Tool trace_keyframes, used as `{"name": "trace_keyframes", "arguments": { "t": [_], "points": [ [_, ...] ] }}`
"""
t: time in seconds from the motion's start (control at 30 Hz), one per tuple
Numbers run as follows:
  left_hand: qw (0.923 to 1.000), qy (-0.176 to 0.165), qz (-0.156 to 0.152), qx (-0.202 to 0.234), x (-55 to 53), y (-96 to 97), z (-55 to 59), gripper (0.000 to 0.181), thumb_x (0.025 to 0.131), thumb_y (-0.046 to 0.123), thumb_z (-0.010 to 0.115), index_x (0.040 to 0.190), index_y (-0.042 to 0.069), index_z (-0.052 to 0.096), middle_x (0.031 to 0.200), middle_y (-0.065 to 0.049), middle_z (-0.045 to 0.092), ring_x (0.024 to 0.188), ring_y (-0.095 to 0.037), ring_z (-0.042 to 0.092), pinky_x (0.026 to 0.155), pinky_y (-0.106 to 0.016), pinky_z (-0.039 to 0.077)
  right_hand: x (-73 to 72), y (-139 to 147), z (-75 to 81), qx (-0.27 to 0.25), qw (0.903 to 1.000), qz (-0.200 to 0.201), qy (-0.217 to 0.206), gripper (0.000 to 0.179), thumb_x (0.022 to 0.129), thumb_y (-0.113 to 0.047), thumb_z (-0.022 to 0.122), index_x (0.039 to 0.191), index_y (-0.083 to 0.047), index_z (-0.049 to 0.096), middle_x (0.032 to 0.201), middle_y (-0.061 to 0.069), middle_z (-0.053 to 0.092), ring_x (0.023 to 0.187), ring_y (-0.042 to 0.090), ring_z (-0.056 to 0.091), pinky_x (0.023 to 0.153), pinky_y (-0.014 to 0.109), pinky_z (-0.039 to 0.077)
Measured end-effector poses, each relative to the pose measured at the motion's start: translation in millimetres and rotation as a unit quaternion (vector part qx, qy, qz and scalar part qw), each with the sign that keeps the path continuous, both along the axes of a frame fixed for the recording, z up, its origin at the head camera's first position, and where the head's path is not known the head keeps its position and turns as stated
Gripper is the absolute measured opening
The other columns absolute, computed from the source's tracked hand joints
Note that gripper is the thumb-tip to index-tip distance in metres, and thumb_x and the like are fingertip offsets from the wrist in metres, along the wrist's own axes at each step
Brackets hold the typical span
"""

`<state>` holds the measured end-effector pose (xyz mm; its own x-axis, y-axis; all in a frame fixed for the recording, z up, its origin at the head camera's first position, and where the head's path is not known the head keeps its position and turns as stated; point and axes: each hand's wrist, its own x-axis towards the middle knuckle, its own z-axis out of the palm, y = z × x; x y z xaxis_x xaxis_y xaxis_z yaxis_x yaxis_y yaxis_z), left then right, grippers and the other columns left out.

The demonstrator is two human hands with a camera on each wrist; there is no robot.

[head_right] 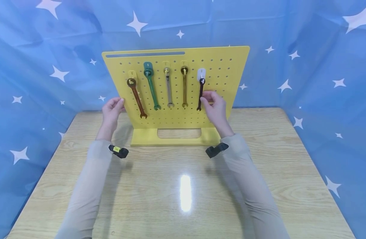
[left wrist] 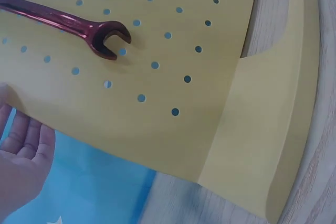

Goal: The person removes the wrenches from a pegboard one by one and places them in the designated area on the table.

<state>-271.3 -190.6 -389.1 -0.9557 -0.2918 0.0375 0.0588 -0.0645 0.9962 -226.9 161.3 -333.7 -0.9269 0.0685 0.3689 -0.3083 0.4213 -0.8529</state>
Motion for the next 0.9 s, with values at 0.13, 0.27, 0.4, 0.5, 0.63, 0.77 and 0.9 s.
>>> {"name": "trace_keyframes", "arguments": {
  "t": [0.13,0.27,0.4,0.5,0.63,0.77,0.9],
  "points": [
    [1.0,0.001,0.006,0.006,-1.6,0.4,-1.4,0.009,0.091,0.014,0.063,0.094,0.005,0.063,0.084,0.002,0.059,0.078,-0.009,0.057,0.078,-0.024,0.05,-16.4,7.3,-17.4,-0.002,1.0,0.002,0.002,0.022,0.092,-0.008,0.059,0.109,0.006,0.062,0.105,0.02,0.063,0.083,0.005,0.052,0.073,0.015,0.046],
    [0.9998,0.004,0.014,0.01,-2.4,0.9,-2.2,0.006,0.091,0.014,0.063,0.085,0.012,0.063,0.081,0.002,0.058,0.077,-0.009,0.056,0.074,-0.022,0.05,-21.6,8.5,-22.2,-0.004,0.9999,0.007,0.007,0.022,0.091,-0.011,0.062,0.107,0.005,0.063,0.103,0.017,0.063,0.084,0.006,0.053,0.073,0.016,0.047],
    [0.9997,0.008,0.021,0.01,-2.8,2.1,-2.7,0.011,0.09,0.014,0.064,0.08,0.017,0.062,0.08,0.003,0.059,0.077,-0.009,0.055,0.074,-0.022,0.05,-21.3,7.0,-22.4,-0.009,0.9999,0.0,-0.005,0.02,0.091,-0.009,0.062,0.105,0.005,0.063,0.1,0.015,0.063,0.083,0.006,0.053,0.074,0.017,0.047],
    [0.9996,0.012,0.024,0.013,-2.9,3.0,-2.9,0.012,0.09,0.013,0.064,0.079,0.017,0.062,0.079,0.004,0.059,0.076,-0.009,0.055,0.073,-0.021,0.05,-20.5,5.9,-23.9,-0.016,0.9997,-0.007,-0.015,0.019,0.09,-0.009,0.063,0.103,0.005,0.063,0.1,0.013,0.063,0.082,0.006,0.053,0.074,0.018,0.046],
    [0.9994,0.013,0.027,0.018,-2.9,3.5,-2.9,0.007,0.09,0.012,0.064,0.083,0.012,0.062,0.079,0.004,0.059,0.075,-0.008,0.055,0.07,-0.018,0.05,-19.0,4.6,-24.5,-0.046,0.9988,0.003,-0.016,0.019,0.089,-0.007,0.064,0.1,0.008,0.062,0.096,0.011,0.063,0.079,0.006,0.051,0.071,0.017,0.043],
    [0.9992,0.016,0.028,0.023,-2.9,3.6,-2.8,0.007,0.09,0.012,0.064,0.082,0.011,0.062,0.079,0.004,0.06,0.074,-0.008,0.056,0.069,-0.018,0.05,-10.7,0.2,-15.8,-0.093,0.995,0.025,-0.024,0.018,0.089,0.0,0.06,0.1,0.015,0.058,0.085,-0.002,0.06,0.074,0.007,0.051,0.067,0.016,0.045],
    [0.9991,0.02,0.028,0.023,-3.1,3.6,-2.9,0.012,0.089,0.012,0.064,0.078,0.015,0.062,0.078,0.004,0.061,0.073,-0.008,0.056,0.066,-0.017,0.049,-6.0,-2.1,-12.7,-0.126,0.9908,0.04,-0.03,0.01,0.09,0.006,0.057,0.096,0.013,0.056,0.08,-0.007,0.058,0.071,0.011,0.053,0.065,0.02,0.05]
  ]
}}
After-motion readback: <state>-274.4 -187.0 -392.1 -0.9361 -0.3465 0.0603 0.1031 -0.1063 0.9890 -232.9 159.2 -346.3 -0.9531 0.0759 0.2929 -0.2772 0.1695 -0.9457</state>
